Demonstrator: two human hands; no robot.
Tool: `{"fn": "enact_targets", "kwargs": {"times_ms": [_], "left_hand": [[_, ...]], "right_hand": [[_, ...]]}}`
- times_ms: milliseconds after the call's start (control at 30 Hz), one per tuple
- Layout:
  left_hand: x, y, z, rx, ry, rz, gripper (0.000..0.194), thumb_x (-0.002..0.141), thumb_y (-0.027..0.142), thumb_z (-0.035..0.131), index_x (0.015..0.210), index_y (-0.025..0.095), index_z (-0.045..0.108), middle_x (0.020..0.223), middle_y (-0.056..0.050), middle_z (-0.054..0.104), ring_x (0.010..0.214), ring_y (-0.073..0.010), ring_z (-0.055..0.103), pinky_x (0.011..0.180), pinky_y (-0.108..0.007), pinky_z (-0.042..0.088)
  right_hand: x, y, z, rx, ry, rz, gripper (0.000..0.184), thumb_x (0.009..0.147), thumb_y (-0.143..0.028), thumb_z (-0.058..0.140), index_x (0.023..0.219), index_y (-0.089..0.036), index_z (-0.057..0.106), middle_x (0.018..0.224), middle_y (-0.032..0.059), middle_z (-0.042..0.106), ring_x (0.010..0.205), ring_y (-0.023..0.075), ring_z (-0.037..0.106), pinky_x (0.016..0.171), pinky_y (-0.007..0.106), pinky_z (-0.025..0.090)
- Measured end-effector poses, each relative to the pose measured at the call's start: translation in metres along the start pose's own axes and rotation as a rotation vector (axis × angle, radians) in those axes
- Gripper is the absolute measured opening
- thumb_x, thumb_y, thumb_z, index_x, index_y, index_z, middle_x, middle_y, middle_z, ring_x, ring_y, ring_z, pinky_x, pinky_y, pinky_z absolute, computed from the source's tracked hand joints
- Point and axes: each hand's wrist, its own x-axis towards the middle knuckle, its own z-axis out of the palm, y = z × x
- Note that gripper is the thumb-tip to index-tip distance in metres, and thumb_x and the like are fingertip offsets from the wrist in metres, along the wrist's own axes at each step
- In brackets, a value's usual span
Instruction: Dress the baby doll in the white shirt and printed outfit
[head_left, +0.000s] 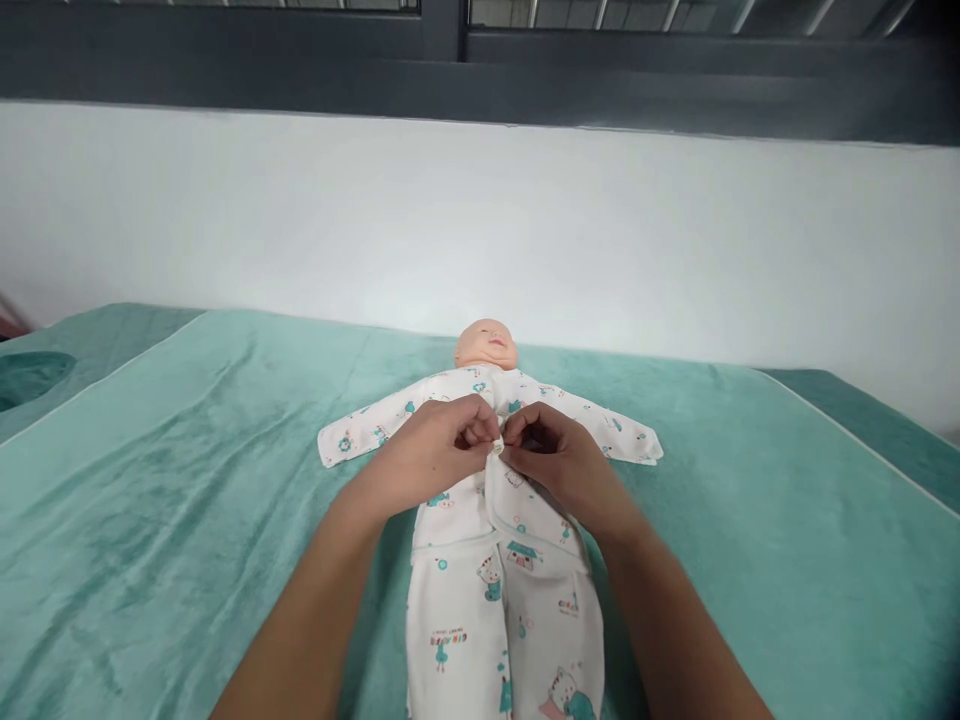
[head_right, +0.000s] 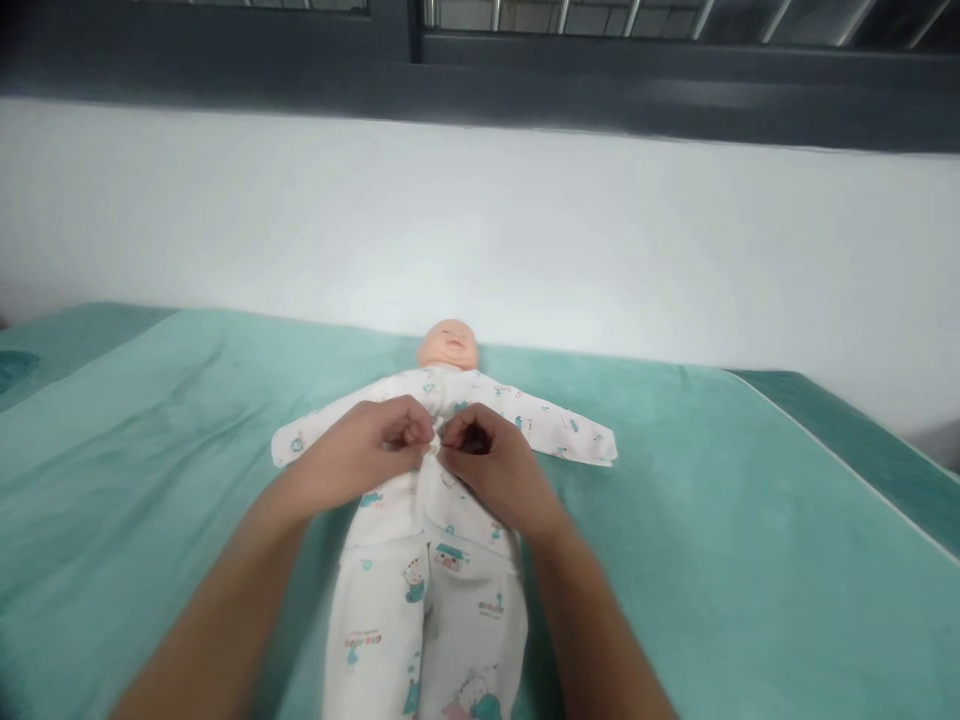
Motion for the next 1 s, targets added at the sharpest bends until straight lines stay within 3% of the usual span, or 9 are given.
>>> {"fn": "enact_targets", "kwargs": {"times_ms": [200, 333, 500, 700, 833, 1000], "left_hand": [[-0.005, 0.014, 0.018, 0.022, -0.143, -0.028, 0.010, 0.079, 0.020, 0.052, 0.087, 0.025, 0.054, 0.073, 0.005, 0.062, 0.065, -0.0126, 0.055, 0.053, -0.024, 0.037], [-0.006, 0.017, 0.025, -0.020, -0.108, -0.065, 0.010, 0.078, 0.019, 0.052, 0.085, 0.025, 0.053, 0.075, 0.005, 0.064, 0.069, -0.0131, 0.059, 0.056, -0.023, 0.040], [-0.004, 0.013, 0.016, -0.180, -0.117, -0.095, 0.003, 0.081, 0.024, 0.055, 0.084, 0.024, 0.054, 0.077, 0.004, 0.066, 0.072, -0.0137, 0.061, 0.059, -0.023, 0.043], [-0.005, 0.003, 0.008, -0.185, -0.080, -0.162, 0.025, 0.078, 0.043, 0.067, 0.081, 0.022, 0.055, 0.071, 0.003, 0.058, 0.064, -0.0133, 0.053, 0.051, -0.023, 0.036], [-0.005, 0.002, 0.005, -0.203, -0.116, -0.162, 0.019, 0.079, 0.037, 0.067, 0.082, 0.022, 0.056, 0.073, 0.003, 0.058, 0.067, -0.0124, 0.053, 0.053, -0.021, 0.038], [-0.004, -0.002, 0.003, -0.381, -0.155, -0.125, 0.011, 0.080, 0.024, 0.065, 0.087, 0.022, 0.057, 0.078, 0.003, 0.058, 0.073, -0.0116, 0.057, 0.063, -0.022, 0.046]], "right_hand": [[0.003, -0.001, 0.000, 0.071, 0.020, 0.015, 0.008, 0.077, -0.017, 0.060, 0.081, -0.021, 0.054, 0.074, -0.0045, 0.052, 0.068, 0.0109, 0.047, 0.060, 0.025, 0.038], [0.004, 0.002, -0.001, 0.143, -0.025, 0.019, 0.009, 0.081, -0.024, 0.062, 0.081, -0.021, 0.053, 0.069, -0.0058, 0.049, 0.059, 0.0089, 0.043, 0.053, 0.024, 0.033], [0.003, 0.005, -0.003, 0.180, -0.039, 0.032, 0.012, 0.083, -0.029, 0.064, 0.084, -0.022, 0.054, 0.072, -0.0048, 0.051, 0.059, 0.0094, 0.047, 0.055, 0.025, 0.038], [0.003, 0.005, -0.006, 0.223, -0.049, 0.039, 0.020, 0.080, -0.035, 0.070, 0.085, -0.021, 0.056, 0.072, -0.0023, 0.057, 0.061, 0.0115, 0.052, 0.060, 0.027, 0.044], [0.002, 0.003, -0.007, 0.219, -0.073, 0.037, 0.019, 0.081, -0.034, 0.070, 0.085, -0.022, 0.057, 0.071, -0.0030, 0.056, 0.060, 0.0110, 0.051, 0.060, 0.028, 0.043], [-0.001, 0.002, -0.010, 0.206, -0.148, 0.015, 0.016, 0.080, -0.031, 0.071, 0.086, -0.022, 0.059, 0.079, -0.0023, 0.055, 0.068, 0.0113, 0.050, 0.062, 0.027, 0.042]]}}
